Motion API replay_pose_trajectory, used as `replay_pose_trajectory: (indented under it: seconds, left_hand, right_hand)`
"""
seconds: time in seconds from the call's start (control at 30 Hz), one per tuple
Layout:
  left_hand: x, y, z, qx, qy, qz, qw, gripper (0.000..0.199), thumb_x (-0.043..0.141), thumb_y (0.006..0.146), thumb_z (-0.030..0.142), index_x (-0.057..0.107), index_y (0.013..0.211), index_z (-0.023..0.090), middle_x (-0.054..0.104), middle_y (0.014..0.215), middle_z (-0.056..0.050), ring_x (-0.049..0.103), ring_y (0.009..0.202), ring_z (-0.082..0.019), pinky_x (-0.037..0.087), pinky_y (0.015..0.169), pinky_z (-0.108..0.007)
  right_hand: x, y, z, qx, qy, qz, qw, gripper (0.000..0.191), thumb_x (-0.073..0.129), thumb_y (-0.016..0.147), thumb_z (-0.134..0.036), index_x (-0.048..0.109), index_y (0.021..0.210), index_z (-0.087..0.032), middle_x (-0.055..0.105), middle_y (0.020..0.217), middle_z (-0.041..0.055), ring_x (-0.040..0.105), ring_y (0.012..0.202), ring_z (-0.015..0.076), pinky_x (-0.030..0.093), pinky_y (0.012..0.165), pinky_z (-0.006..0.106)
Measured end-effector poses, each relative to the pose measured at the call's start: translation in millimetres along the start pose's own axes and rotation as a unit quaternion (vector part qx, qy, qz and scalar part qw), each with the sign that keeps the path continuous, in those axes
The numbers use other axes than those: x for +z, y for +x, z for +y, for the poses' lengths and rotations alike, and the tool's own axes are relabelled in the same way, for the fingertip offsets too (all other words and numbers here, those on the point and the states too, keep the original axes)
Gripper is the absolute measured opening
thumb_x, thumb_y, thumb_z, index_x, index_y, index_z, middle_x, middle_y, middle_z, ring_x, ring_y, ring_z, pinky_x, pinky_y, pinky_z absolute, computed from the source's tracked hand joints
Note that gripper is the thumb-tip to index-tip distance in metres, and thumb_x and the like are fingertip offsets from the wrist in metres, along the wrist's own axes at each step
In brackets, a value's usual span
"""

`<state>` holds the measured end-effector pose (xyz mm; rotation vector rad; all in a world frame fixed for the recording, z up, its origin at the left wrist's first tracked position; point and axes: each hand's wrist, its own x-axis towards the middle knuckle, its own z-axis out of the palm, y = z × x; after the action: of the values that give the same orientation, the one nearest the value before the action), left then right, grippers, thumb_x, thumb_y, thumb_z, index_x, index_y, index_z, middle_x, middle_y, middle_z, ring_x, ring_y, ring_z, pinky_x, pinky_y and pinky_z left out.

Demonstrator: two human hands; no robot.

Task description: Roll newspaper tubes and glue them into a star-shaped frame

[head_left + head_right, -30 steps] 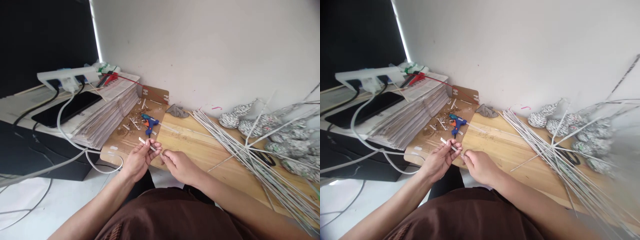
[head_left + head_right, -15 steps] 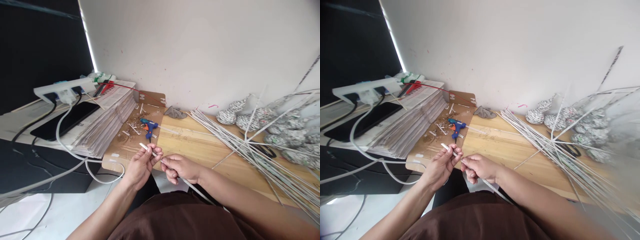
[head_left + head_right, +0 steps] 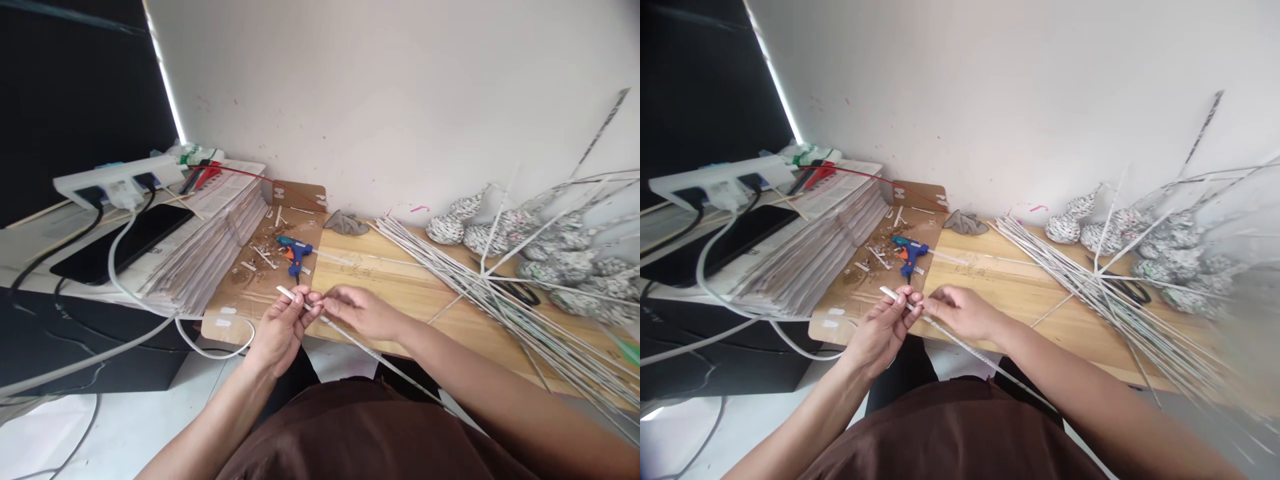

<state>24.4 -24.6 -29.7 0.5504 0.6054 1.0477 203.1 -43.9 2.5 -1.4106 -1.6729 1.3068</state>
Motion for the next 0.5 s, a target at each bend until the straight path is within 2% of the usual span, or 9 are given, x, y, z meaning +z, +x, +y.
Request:
replay_pose_trajectory:
  seconds: [0.07,0.13,0.2,0.23,0.3,0.37,0.43,0.5]
  left_hand:
    - [0.4,0.6,-1.7,0.006,0.007,0.001,1.0,0.016,0.068,0.081,0.019,0.067,0.095,0.012,0.069,0.089,-0.007,0.067,0.085,-0.013,0.055,0.084,-0.024]
    - [2.4,0.9,-3.2,0.015,0.018,-0.002,1.0,0.019,0.069,0.08,0.02,0.067,0.098,0.013,0.068,0.089,-0.006,0.067,0.082,-0.012,0.055,0.082,-0.024]
    - [5.7,0.6,-4.2,0.024,0.027,-0.011,0.999,0.023,0.069,0.08,0.022,0.066,0.103,0.015,0.069,0.091,-0.005,0.066,0.082,-0.012,0.055,0.081,-0.024]
    - [7.4,0.2,-4.6,0.029,0.032,-0.016,0.999,0.026,0.068,0.081,0.023,0.065,0.106,0.016,0.069,0.093,-0.005,0.066,0.084,-0.013,0.055,0.081,-0.024]
    - [10.5,-1.0,-4.8,0.033,0.042,-0.02,0.998,0.031,0.067,0.082,0.024,0.063,0.112,0.019,0.069,0.098,-0.006,0.066,0.09,-0.015,0.054,0.081,-0.025]
    - [12.2,-2.3,-4.8,0.038,0.05,-0.013,0.998,0.034,0.067,0.082,0.024,0.061,0.114,0.02,0.068,0.107,-0.007,0.065,0.097,-0.016,0.054,0.08,-0.024]
    - [12.5,-3.1,-4.7,0.043,0.052,-0.001,0.998,0.035,0.067,0.081,0.023,0.06,0.116,0.021,0.065,0.116,-0.008,0.064,0.102,-0.016,0.053,0.079,-0.022]
    - [12.0,-3.2,-4.8,0.044,0.05,0.004,0.998,0.038,0.067,0.081,0.022,0.059,0.119,0.023,0.063,0.12,-0.007,0.063,0.104,-0.016,0.053,0.08,-0.022]
  right_hand:
    - [-4.0,2.7,-14.3,-0.06,-0.057,0.12,0.989,0.037,0.057,0.085,-0.052,0.061,0.102,-0.019,0.065,0.103,0.0075,0.06,0.095,0.0187,0.046,0.079,0.031]
    - [-2.2,6.0,-27.7,-0.096,-0.101,0.169,0.976,0.037,0.061,0.083,-0.049,0.061,0.106,-0.02,0.064,0.11,0.0081,0.058,0.104,0.0206,0.045,0.085,0.033]
    - [4.1,11.5,-35.3,-0.105,-0.126,0.157,0.974,0.036,0.066,0.079,-0.046,0.064,0.103,-0.02,0.065,0.108,0.0083,0.058,0.103,0.0219,0.044,0.089,0.036]
    - [8.1,15.3,-36.2,-0.095,-0.118,0.131,0.98,0.034,0.068,0.078,-0.045,0.065,0.101,-0.02,0.066,0.104,0.0083,0.06,0.099,0.022,0.045,0.088,0.037]
    - [16.4,24.2,-33.4,-0.049,-0.051,0.061,0.996,0.029,0.068,0.079,-0.04,0.066,0.099,-0.019,0.068,0.098,0.0078,0.063,0.091,0.0208,0.049,0.082,0.036]
    - [23.6,32.7,-27.7,0.008,0.05,0.003,0.999,0.025,0.066,0.08,-0.033,0.066,0.101,-0.019,0.069,0.094,0.0071,0.065,0.086,0.0192,0.052,0.074,0.033]
    - [28.9,38.4,-23.7,0.051,0.114,-0.008,0.992,0.021,0.067,0.078,-0.029,0.066,0.096,-0.017,0.069,0.091,0.0069,0.066,0.082,0.0185,0.054,0.068,0.03]
    - [32.2,40.4,-23.4,0.061,0.096,0.026,0.993,0.018,0.069,0.075,-0.029,0.066,0.086,-0.016,0.069,0.087,0.0065,0.066,0.078,0.0181,0.054,0.065,0.028]
